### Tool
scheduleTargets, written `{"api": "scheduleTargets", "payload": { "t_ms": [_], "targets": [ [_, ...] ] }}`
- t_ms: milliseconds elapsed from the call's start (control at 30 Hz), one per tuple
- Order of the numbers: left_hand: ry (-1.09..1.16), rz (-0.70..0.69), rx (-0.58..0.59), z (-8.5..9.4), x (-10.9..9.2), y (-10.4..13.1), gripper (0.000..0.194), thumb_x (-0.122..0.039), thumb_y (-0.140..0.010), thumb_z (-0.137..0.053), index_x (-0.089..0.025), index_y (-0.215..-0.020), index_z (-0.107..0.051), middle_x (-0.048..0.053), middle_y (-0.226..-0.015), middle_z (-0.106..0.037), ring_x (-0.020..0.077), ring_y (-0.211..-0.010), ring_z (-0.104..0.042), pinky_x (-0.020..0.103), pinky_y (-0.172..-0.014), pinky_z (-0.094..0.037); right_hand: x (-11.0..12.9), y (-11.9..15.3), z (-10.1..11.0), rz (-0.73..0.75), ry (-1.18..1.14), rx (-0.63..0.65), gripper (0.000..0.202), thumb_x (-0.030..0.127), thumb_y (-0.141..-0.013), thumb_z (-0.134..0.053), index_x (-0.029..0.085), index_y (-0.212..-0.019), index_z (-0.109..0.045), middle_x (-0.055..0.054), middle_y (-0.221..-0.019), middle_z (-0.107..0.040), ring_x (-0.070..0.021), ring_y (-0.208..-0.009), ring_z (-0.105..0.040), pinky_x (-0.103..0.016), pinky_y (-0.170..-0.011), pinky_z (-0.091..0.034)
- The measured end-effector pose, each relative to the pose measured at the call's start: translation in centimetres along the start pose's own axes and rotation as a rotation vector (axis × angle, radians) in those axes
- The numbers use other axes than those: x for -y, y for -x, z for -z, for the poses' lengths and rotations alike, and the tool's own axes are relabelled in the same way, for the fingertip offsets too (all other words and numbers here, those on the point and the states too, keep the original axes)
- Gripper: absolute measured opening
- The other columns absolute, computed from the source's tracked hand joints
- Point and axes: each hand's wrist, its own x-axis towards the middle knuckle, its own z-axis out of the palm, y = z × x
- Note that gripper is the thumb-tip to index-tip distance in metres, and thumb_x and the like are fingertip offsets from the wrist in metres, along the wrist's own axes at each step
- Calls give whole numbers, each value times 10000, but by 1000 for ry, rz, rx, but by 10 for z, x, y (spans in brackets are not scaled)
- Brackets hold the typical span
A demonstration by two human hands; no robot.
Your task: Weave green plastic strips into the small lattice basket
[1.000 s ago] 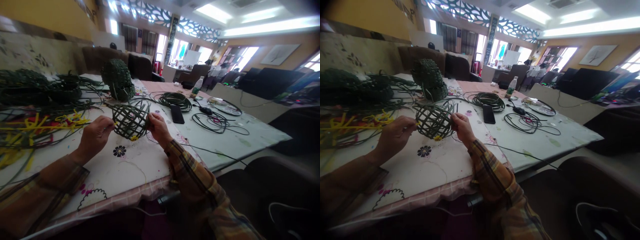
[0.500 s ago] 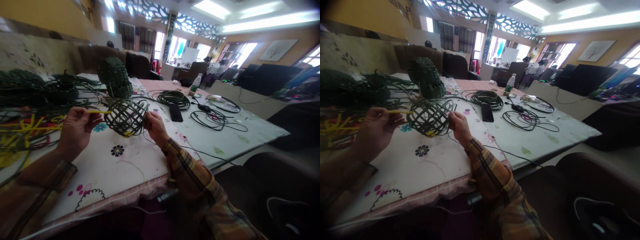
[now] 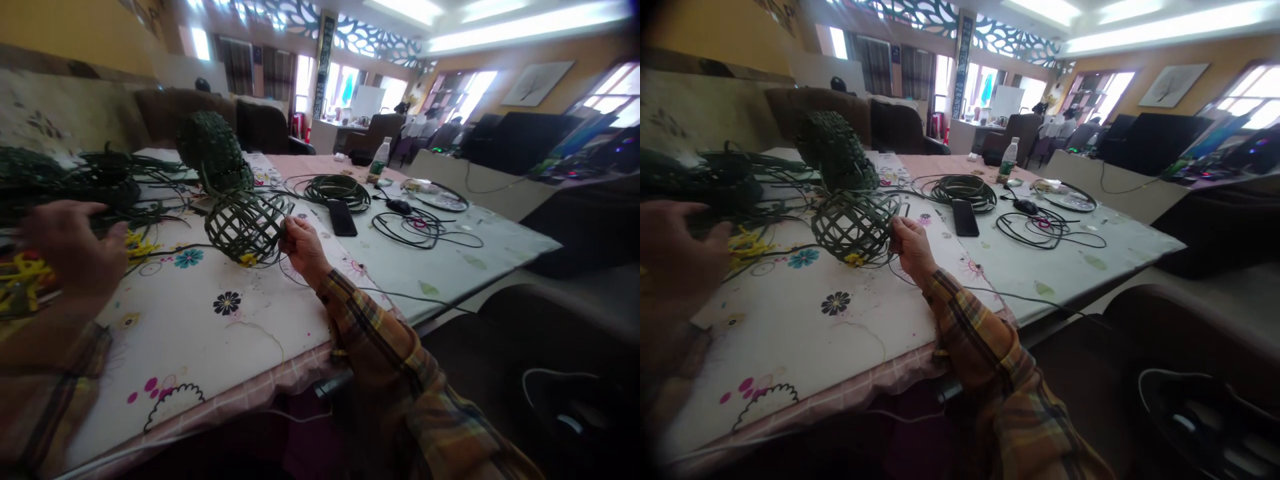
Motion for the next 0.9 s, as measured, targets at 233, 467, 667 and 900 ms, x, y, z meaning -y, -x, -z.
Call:
{"api": "scheduleTargets", "payload": {
  "t_ms": [233,467,667,900],
  "targets": [
    [215,-268,-44,-60,-105,21,135,-397,-980,-696,-263,-973,-684,65,-952,-718,277,-936,-659,441,-858,-517,-2,4,-5,-13,-14,-9,403,341,-940,-744,206,-680,-467,113,-521,-315,-43,-448,-217,-173,-403,-196],
    [223,-76,-19,-71,-107,27,123,-306,-984,-604,-257,-872,-601,41,-860,-654,245,-811,-653,381,-759,-517,-3,8,-9,-5,-29,0,434,348,-957,-735,211,-678,-431,112,-543,-306,-41,-448,-207,-190,-420,-187],
    [431,210,43,-67,-104,29,119,-363,-945,-607,-251,-911,-587,-6,-755,-673,195,-654,-657,330,-642,-533,5,5,-6,-16,-77,-64,419,336,-997,-681,223,-703,-404,116,-523,-289,-52,-439,-183,-201,-418,-188],
    [458,217,29,-66,-106,31,141,-381,-931,-630,-243,-918,-602,1,-782,-701,182,-645,-669,314,-631,-561,3,6,-8,-63,-138,-92,387,302,-1003,-663,228,-721,-409,116,-513,-302,-57,-430,-191,-208,-419,-184]
  ]
}}
